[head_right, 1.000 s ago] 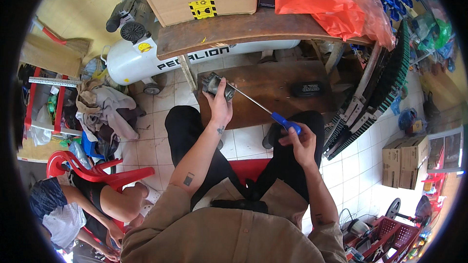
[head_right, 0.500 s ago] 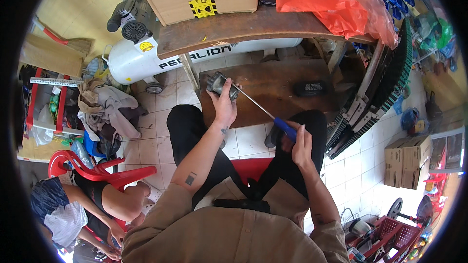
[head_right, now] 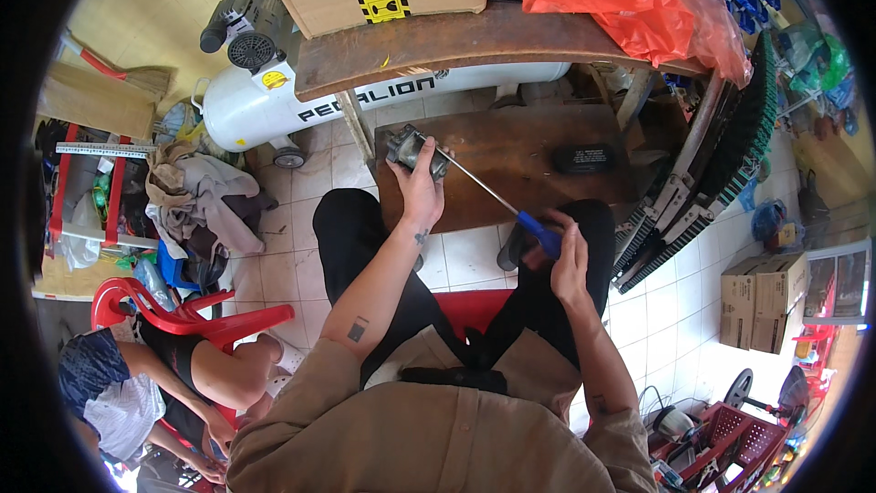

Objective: The person holds a metal motor component and uses a screwdriver to loosen or tighten a screw on its side.

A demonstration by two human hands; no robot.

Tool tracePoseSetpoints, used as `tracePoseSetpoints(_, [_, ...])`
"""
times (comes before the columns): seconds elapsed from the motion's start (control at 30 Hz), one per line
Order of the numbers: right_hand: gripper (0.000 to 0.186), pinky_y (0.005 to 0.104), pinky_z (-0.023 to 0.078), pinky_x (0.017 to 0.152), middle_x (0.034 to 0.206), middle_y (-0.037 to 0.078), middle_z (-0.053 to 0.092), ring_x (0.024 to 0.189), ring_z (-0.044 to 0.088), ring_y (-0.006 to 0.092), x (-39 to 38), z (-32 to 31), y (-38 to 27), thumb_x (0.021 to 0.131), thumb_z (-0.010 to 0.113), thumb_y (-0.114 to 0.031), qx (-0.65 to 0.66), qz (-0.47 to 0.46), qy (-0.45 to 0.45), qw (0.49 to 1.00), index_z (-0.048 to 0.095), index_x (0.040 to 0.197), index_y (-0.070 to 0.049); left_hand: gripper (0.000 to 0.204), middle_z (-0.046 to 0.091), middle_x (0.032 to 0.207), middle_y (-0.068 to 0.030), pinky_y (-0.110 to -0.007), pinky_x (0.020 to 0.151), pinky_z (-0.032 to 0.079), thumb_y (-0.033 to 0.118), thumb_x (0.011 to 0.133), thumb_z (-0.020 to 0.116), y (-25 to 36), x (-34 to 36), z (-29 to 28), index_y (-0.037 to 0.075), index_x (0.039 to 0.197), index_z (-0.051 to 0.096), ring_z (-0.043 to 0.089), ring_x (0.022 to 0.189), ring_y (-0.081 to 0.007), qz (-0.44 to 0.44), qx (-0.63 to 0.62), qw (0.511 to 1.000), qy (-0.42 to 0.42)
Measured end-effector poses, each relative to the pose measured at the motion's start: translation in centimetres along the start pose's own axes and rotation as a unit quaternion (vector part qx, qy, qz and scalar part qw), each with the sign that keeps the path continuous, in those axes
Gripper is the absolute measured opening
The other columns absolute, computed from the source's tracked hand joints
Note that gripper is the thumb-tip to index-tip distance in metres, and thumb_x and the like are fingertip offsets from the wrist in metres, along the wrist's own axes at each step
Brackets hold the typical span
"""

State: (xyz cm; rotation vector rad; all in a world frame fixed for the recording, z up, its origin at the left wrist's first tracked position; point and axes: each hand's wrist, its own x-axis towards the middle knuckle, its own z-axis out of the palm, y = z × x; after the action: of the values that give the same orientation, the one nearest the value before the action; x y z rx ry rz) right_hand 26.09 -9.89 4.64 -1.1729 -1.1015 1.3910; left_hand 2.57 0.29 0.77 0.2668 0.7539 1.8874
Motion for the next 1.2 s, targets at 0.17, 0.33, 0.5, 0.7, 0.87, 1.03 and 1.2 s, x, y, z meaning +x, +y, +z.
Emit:
tracePoseSetpoints(0.17, [0.047, 0.031, 0.055, 0.073, 0.115, 0.016, 0.058, 0.088, 0.067, 0.0195, 0.0, -0.2, 0.3, 0.104, 0.049, -0.022, -0.137, -0.143, -0.017, 0.98, 0.039, 0.143, 0.002, 0.059, 0.055, 0.104, -0.0059, -0.033, 0.073, 0.054, 0.004, 0.089, 0.072, 0.2, 0.4, 0.0, 0.019, 0.125, 0.028, 0.065, 0.082, -0.0193, 0.007, -0.011, 1.0, 0.007])
tracePoseSetpoints(0.33, [0.046, 0.0292, 0.055, 0.077, 0.112, 0.014, 0.057, 0.084, 0.067, 0.0184, 0.1, -0.7, 0.1, 0.103, 0.052, -0.018, -0.114, 0.012, 0.035, 0.993, 0.04, 0.143, 0.001, 0.058, 0.053, 0.108, -0.0029, -0.031, 0.076, 0.051, 0.004, 0.089, 0.072, 0.4, 0.0, -0.1, 0.019, 0.125, 0.03, 0.059, 0.092, -0.015, -0.003, 0.009, 1.0, 0.018])
tracePoseSetpoints(0.5, [0.045, 0.029, 0.055, 0.079, 0.108, 0.013, 0.057, 0.09, 0.064, 0.0167, 0.3, 0.1, -0.3, 0.105, 0.047, -0.017, 0.047, 0.019, -0.012, 0.999, 0.036, 0.145, 0.001, 0.056, 0.052, 0.111, 0.0, -0.029, 0.078, 0.047, 0.005, 0.088, 0.074, -0.3, 0.6, -0.8, 0.02, 0.122, 0.033, 0.053, 0.099, -0.0109, 0.005, 0.003, 1.0, 0.007])
tracePoseSetpoints(0.7, [0.044, 0.0285, 0.055, 0.075, 0.106, 0.012, 0.056, 0.091, 0.063, 0.0172, 0.2, 0.3, 0.6, 0.107, 0.04, -0.025, -0.128, -0.123, 0.009, 0.984, 0.037, 0.142, 0.001, 0.055, 0.051, 0.111, 0.0, -0.029, 0.077, 0.048, 0.006, 0.088, 0.074, 0.4, 0.0, 0.0, 0.02, 0.122, 0.034, 0.053, 0.099, -0.0111, -0.009, 0.008, 0.999, 0.031])
tracePoseSetpoints(0.87, [0.042, 0.0275, 0.054, 0.073, 0.105, 0.012, 0.056, 0.088, 0.061, 0.0158, 0.5, -1.4, -0.6, 0.103, 0.051, -0.012, -0.025, 0.114, -0.014, 0.993, 0.039, 0.14, 0.001, 0.057, 0.051, 0.112, -0.0005, -0.029, 0.076, 0.049, 0.005, 0.087, 0.074, 0.3, -0.4, 0.2, 0.02, 0.123, 0.034, 0.054, 0.099, -0.0117, -0.023, 0.011, 1.0, 0.017])
tracePoseSetpoints(1.03, [0.047, 0.0246, 0.052, 0.066, 0.099, 0.013, 0.058, 0.081, 0.064, 0.0166, 0.1, 1.3, -0.4, 0.1, 0.058, -0.012, 0.026, -0.08, 0.012, 0.996, 0.039, 0.14, 0.002, 0.061, 0.052, 0.114, 0.0004, -0.03, 0.079, 0.05, 0.006, 0.087, 0.075, 0.0, 0.9, -1.1, 0.022, 0.128, 0.034, 0.056, 0.1, -0.0122, -0.004, 0.004, 1.0, 0.031])
tracePoseSetpoints(1.2, [0.05, 0.0239, 0.052, 0.062, 0.096, 0.013, 0.059, 0.077, 0.065, 0.017, 0.4, 0.4, -0.1, 0.099, 0.059, -0.014, -0.084, -0.127, 0.042, 0.987, 0.038, 0.14, 0.003, 0.065, 0.054, 0.112, -0.0004, -0.032, 0.079, 0.052, 0.006, 0.086, 0.075, 0.3, 0.3, -0.2, 0.024, 0.133, 0.033, 0.059, 0.096, -0.0139, -0.006, 0.005, 0.999, 0.052])
